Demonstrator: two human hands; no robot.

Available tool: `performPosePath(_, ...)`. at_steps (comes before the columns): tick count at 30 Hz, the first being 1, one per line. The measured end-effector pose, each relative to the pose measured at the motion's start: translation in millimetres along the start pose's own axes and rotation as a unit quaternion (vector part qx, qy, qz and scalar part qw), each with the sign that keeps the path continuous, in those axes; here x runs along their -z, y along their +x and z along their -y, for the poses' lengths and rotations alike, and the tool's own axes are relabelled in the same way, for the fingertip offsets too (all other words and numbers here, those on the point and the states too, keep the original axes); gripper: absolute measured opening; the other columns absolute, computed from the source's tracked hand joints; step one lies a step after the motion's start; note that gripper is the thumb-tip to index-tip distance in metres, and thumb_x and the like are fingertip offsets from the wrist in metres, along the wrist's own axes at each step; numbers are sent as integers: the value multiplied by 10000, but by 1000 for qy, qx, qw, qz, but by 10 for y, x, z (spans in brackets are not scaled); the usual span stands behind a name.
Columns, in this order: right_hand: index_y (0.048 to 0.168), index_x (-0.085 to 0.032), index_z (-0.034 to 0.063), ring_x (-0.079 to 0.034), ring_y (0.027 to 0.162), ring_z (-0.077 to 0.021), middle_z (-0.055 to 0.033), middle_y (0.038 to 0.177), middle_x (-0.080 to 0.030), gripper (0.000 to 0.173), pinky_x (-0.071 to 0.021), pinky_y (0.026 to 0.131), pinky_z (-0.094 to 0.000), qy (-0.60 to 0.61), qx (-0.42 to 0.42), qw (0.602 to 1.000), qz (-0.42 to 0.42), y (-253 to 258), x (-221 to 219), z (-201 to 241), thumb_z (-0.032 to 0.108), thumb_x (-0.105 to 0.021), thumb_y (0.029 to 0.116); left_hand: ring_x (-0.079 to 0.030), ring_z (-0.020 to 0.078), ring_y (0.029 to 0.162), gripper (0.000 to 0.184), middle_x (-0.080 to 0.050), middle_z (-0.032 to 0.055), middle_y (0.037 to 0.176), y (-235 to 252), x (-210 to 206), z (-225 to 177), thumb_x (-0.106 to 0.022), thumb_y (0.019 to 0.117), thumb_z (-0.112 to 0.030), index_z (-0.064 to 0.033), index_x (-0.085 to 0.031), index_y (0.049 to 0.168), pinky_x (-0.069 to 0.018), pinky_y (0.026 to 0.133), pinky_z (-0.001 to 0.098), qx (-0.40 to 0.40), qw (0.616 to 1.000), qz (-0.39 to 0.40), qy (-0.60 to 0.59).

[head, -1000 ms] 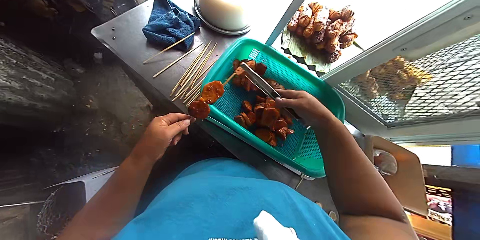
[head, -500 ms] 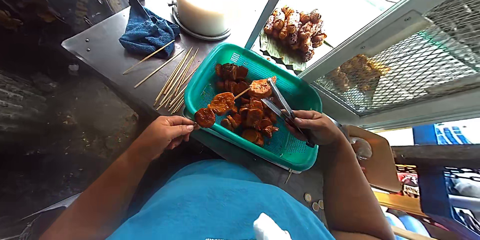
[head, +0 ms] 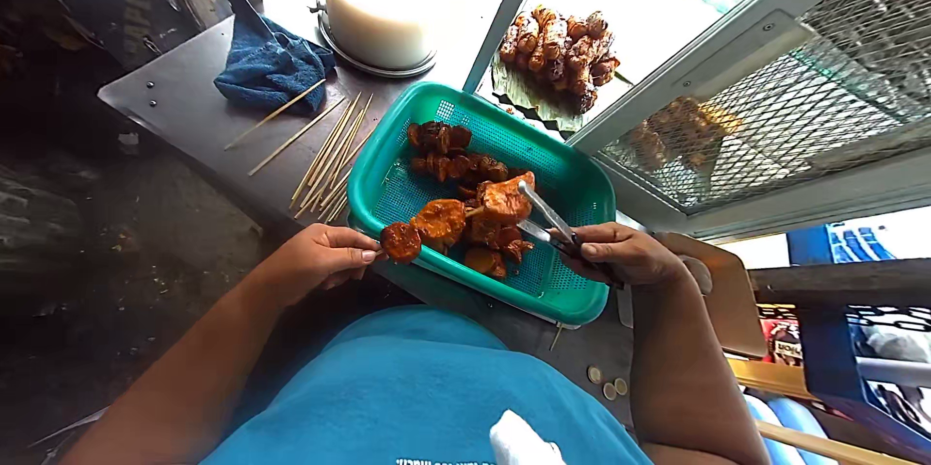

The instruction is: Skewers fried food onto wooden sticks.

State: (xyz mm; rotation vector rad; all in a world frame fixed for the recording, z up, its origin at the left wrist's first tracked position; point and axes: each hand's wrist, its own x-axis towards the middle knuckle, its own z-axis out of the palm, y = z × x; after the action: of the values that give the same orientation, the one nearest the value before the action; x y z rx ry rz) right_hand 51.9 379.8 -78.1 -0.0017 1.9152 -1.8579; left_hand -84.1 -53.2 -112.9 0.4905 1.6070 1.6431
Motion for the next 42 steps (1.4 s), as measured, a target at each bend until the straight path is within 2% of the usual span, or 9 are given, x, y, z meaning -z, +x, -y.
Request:
performPosePath(4,1357,-639,130,-579,626,-14,5,875,-685,425,-479,566,-135,-50,0,995,-89,14,-207,90,331,-510,1006,-510,-2,555,170,-678,-41,764,60,-189,99,-611,989,-111,-65,-755,1067,-408,513,138,-63,990,-97,76)
performPosePath(8,1369,-641,74,-530,541,-15,3,792,-668,348,-456,501,-148,-93,32,963,-251,111,-579,115,110,-479,1063,-556,-20,634,169,-677,-57,841,87,-330,167,-615,990,-126,-75,-761,1058,-454,574,129,-99,977,-128,138)
performPosePath(11,1346,-673,86,-490,492,-8,12,721,-645,319,-417,457,-150,-142,21,929,-341,123,-729,147,68,-527,1063,-529,-27,584,176,-685,-58,823,90,-324,152,-609,992,-109,-69,-761,1071,-427,530,124,-75,985,-106,115)
performPosePath(20,1316,-718,184,-522,556,-9,22,780,-685,304,-448,522,-197,-259,9,900,-349,-16,-814,147,124,-606,1041,-476,-28,507,187,-699,-27,780,183,-348,44,-573,992,-64,-34,-745,1061,-372,467,115,-8,999,-49,23)
performPosePath(25,1350,-697,184,-508,519,-25,16,746,-663,314,-436,484,-200,-214,0,916,-340,-49,-785,102,153,-581,1060,-476,-22,510,188,-695,-14,793,292,-419,-51,-560,990,-56,-34,-737,1050,-372,463,116,-15,999,-43,30)
performPosePath(27,1445,-600,133,-533,540,-54,-13,796,-671,376,-467,507,-218,-140,13,937,-321,-81,-756,58,161,-528,1077,-513,-14,539,192,-714,-9,855,369,-455,-149,-564,990,-72,-33,-733,1071,-413,491,124,-28,998,-44,44)
performPosePath(30,1545,-440,100,-567,610,-36,-2,939,-682,472,-495,567,-189,-40,44,942,-331,-194,-704,-31,222,-465,1090,-497,-16,524,203,-688,-31,818,609,-431,-441,-568,974,-98,-38,-737,1069,-404,475,128,-84,991,-63,77)
performPosePath(34,1526,-445,50,-547,587,-18,12,911,-663,466,-477,536,-179,-1,28,913,-406,-417,-726,-182,197,-459,1084,-501,-17,535,189,-644,-58,734,1000,-477,-1276,-583,975,-96,-46,-726,1088,-407,489,136,-155,967,-102,175)
performPosePath(42,1529,-433,29,-538,593,-6,16,921,-675,486,-474,549,-175,54,29,903,-426,-555,-880,-505,140,-478,1059,-538,81,626,299,-659,67,928,2559,-1066,-2760,-607,975,-82,-32,-611,1270,-470,575,260,-261,913,-116,291)
